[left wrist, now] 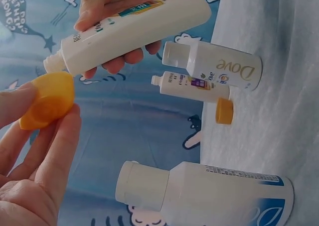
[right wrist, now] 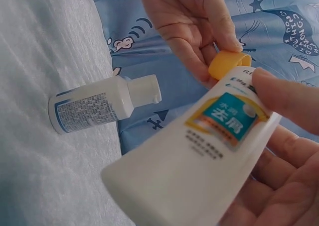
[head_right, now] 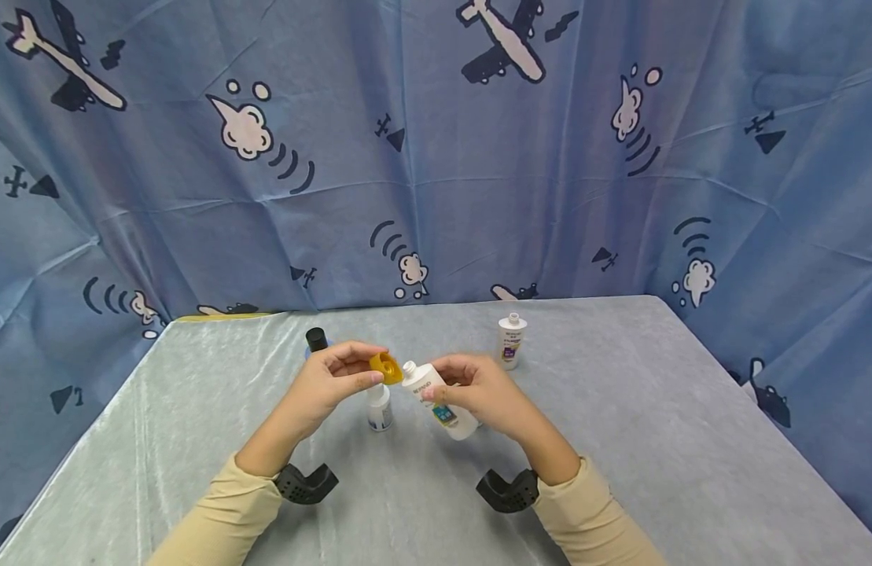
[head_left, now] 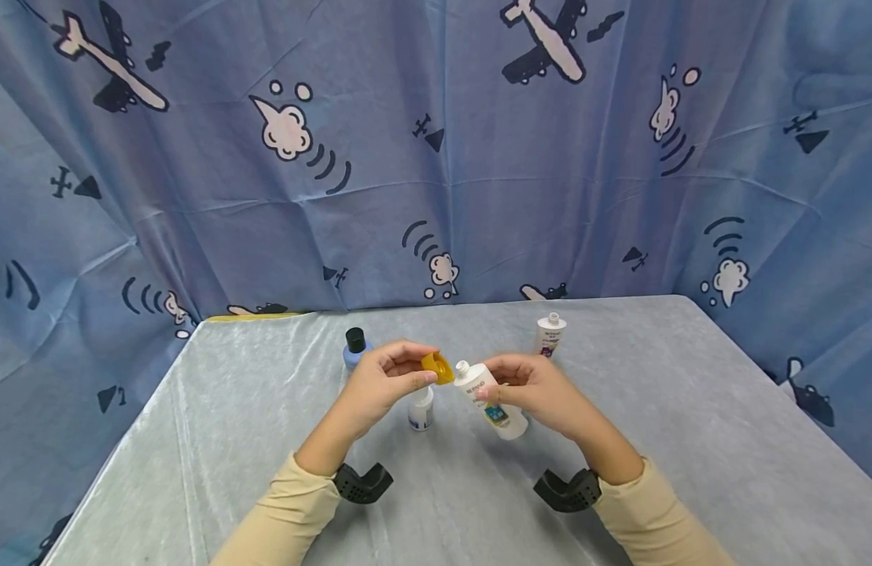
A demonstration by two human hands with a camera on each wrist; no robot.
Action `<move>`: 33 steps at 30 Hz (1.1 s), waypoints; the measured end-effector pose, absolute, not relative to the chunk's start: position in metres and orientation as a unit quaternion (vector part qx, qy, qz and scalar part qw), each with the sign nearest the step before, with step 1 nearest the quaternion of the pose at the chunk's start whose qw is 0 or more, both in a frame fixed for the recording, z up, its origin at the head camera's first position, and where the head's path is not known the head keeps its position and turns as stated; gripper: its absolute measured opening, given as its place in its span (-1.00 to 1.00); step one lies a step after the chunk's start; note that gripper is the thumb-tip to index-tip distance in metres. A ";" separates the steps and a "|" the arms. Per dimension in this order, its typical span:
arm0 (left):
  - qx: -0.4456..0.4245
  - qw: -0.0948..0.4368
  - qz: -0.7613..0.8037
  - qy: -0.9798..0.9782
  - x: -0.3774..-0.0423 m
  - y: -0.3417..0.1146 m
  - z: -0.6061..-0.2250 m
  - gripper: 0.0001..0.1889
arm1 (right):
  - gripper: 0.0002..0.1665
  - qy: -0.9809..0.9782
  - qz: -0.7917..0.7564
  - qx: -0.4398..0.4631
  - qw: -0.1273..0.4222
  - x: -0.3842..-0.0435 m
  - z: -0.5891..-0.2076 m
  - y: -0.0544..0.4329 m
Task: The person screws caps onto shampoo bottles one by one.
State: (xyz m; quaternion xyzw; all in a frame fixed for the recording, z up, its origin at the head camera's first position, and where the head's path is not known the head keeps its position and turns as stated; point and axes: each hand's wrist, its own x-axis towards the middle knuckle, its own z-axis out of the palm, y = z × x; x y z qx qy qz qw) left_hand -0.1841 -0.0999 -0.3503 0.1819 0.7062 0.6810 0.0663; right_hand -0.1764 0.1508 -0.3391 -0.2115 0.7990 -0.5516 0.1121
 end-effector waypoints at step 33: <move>0.174 0.057 0.647 0.740 -0.178 -0.096 -0.346 -0.69 | -0.57 0.799 -0.528 -0.257 0.132 -0.176 -0.342 0.147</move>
